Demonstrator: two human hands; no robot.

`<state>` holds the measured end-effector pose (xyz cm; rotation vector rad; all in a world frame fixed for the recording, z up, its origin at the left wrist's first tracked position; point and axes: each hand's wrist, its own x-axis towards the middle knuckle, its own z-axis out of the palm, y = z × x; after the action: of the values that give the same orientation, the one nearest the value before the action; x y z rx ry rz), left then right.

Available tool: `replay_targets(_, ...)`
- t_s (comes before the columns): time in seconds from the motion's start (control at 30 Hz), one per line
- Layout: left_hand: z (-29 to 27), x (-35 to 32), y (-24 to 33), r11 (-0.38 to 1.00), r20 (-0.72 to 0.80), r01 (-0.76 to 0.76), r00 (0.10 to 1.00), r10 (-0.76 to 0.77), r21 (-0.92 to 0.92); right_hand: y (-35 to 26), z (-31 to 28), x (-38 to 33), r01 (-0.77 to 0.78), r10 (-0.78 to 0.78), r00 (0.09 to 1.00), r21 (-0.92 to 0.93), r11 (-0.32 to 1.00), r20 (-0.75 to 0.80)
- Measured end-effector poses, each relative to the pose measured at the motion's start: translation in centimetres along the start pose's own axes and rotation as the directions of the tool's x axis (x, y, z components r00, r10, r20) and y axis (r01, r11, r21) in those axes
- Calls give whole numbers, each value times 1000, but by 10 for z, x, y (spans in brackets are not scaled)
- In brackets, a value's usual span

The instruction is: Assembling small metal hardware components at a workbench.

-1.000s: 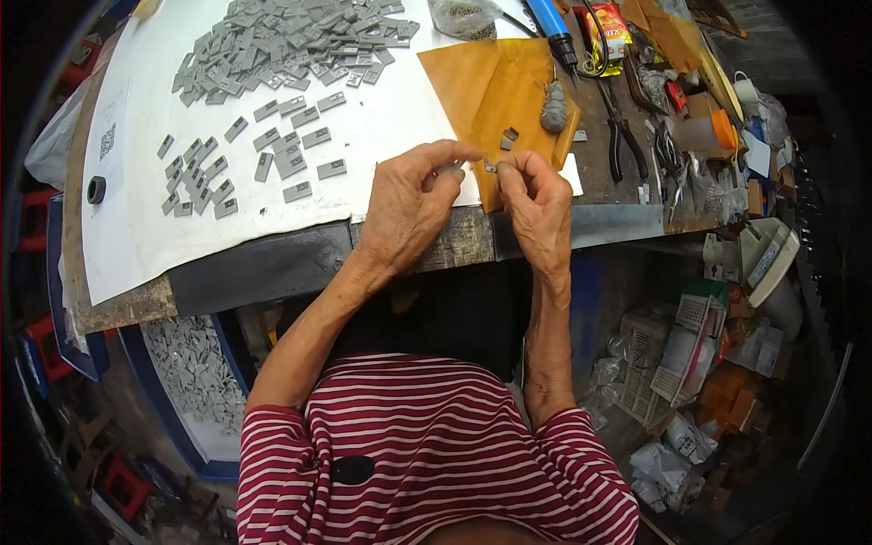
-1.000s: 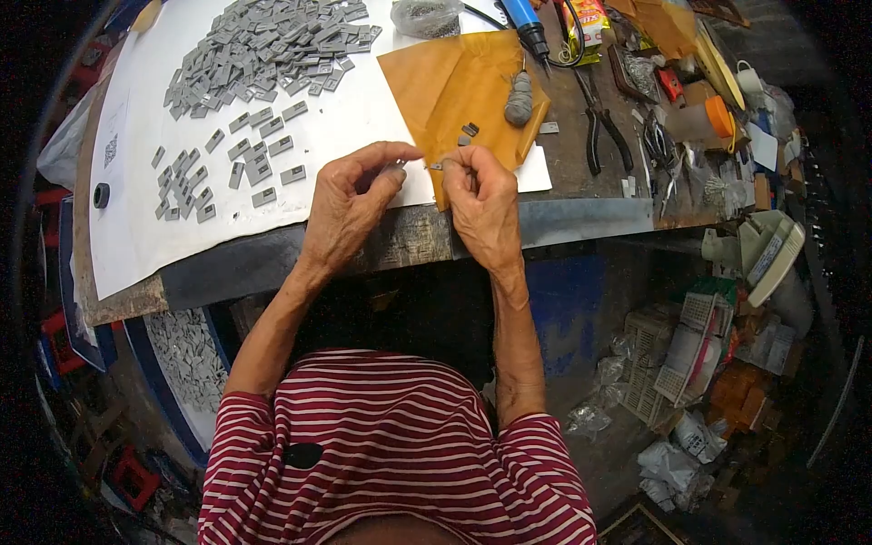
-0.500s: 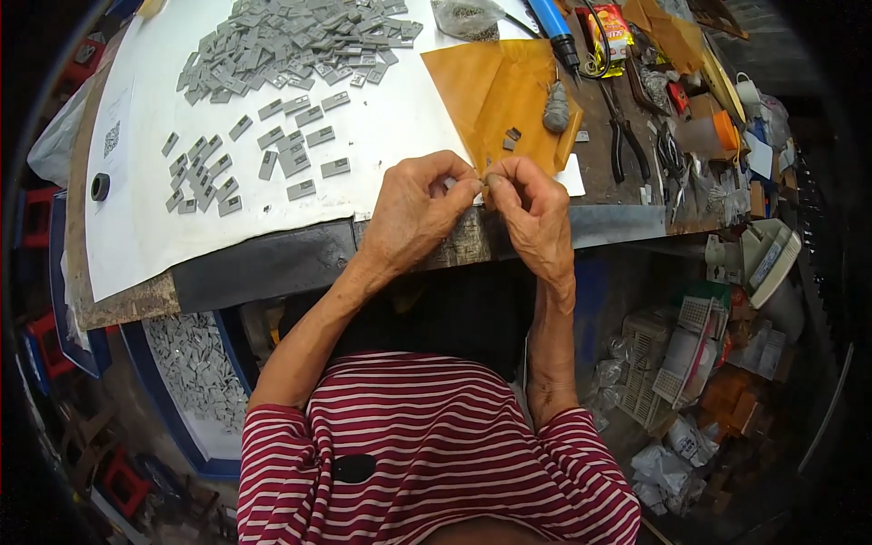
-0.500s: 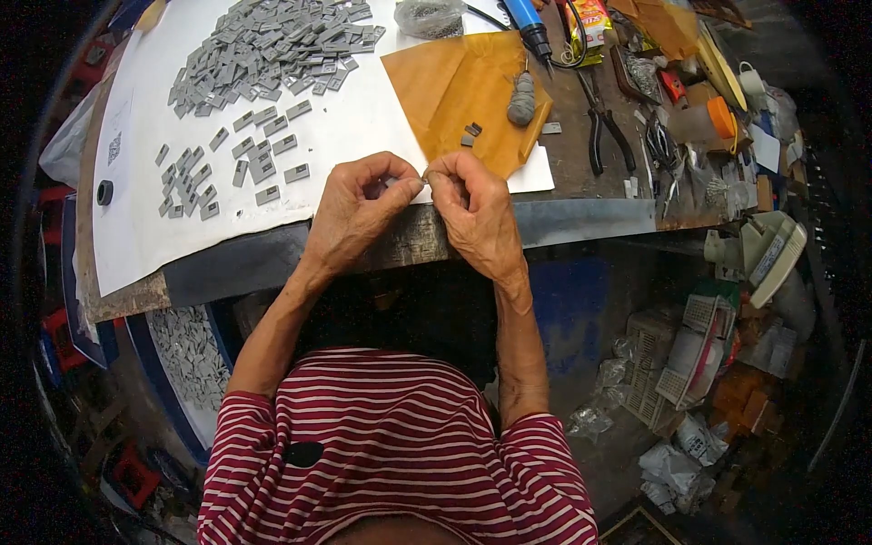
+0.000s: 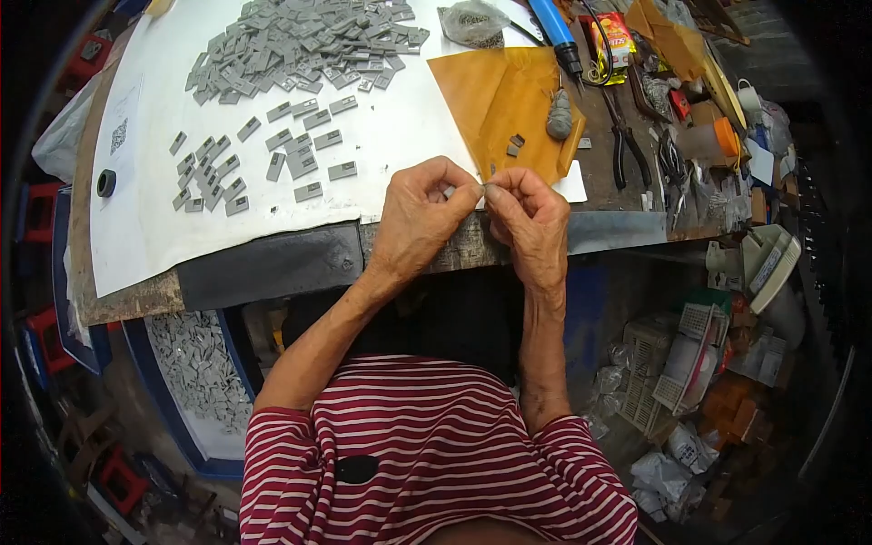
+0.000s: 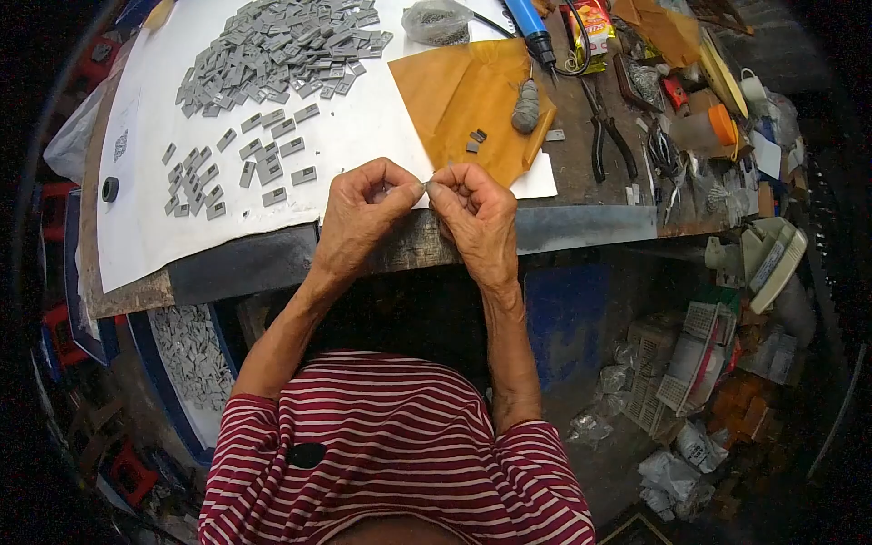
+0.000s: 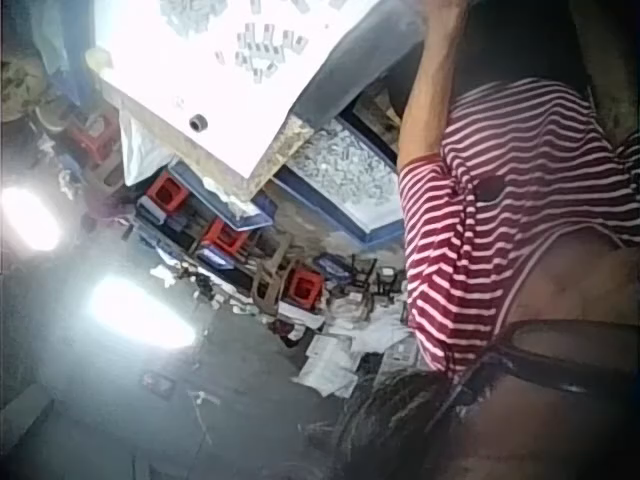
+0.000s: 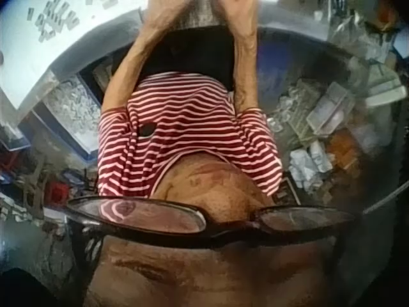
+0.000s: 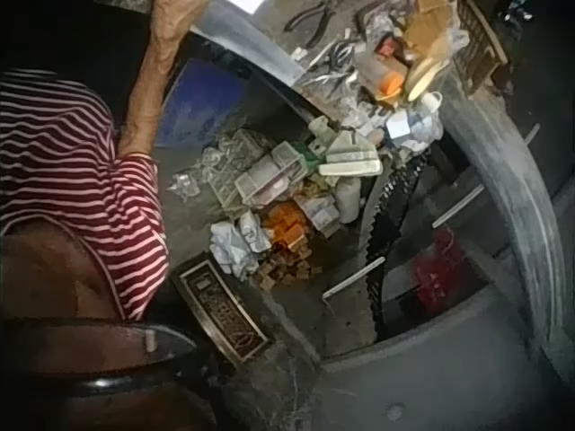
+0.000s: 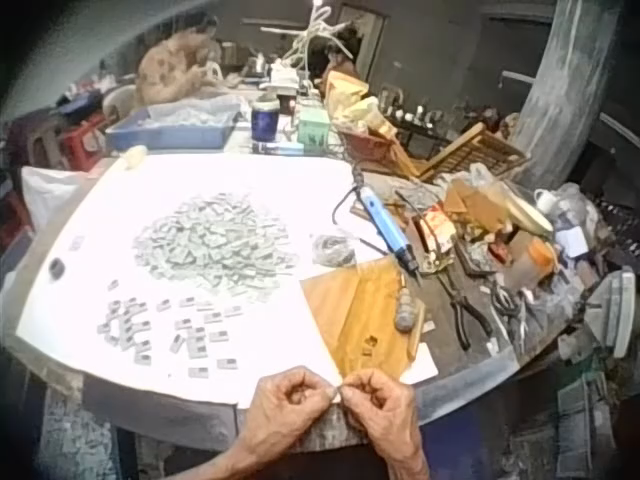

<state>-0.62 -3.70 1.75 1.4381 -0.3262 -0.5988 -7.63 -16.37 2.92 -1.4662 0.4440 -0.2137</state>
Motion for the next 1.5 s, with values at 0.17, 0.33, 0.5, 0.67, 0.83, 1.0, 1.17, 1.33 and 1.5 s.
replay_targets(0.17,-1,-2,5,997,88,56,994,-61,57,-3,-5,-1,-37,37,999,36,999,9)
replay_targets(0.33,2,-3,1,1000,76,29,997,-28,-12,-5,-4,-2,-46,46,999,-6,999,-1)
replay_targets(0.5,2,0,-1,943,97,151,987,-128,-295,-7,-3,-4,-65,61,997,112,992,38)
replay_targets(0.67,3,-1,1,908,110,189,981,-159,-373,-7,-1,-5,-39,37,999,80,996,18)
replay_targets(0.83,6,-3,6,957,56,142,990,-132,-254,-7,-1,-4,-52,52,999,55,997,-6)
replay_targets(1.0,2,-1,-1,879,158,237,970,-187,-413,-8,-1,-6,-18,18,1000,5,1000,-25)
replay_targets(1.17,1,-1,-1,812,193,307,951,-242,-496,-6,-3,-5,-24,24,1000,41,999,12)
replay_targets(1.33,-1,0,-1,818,253,321,942,-222,-477,-5,-5,-4,-22,19,999,66,998,41)
replay_targets(1.5,0,0,0,830,267,333,935,-232,-448,-8,-7,-3,-53,48,996,62,997,73)
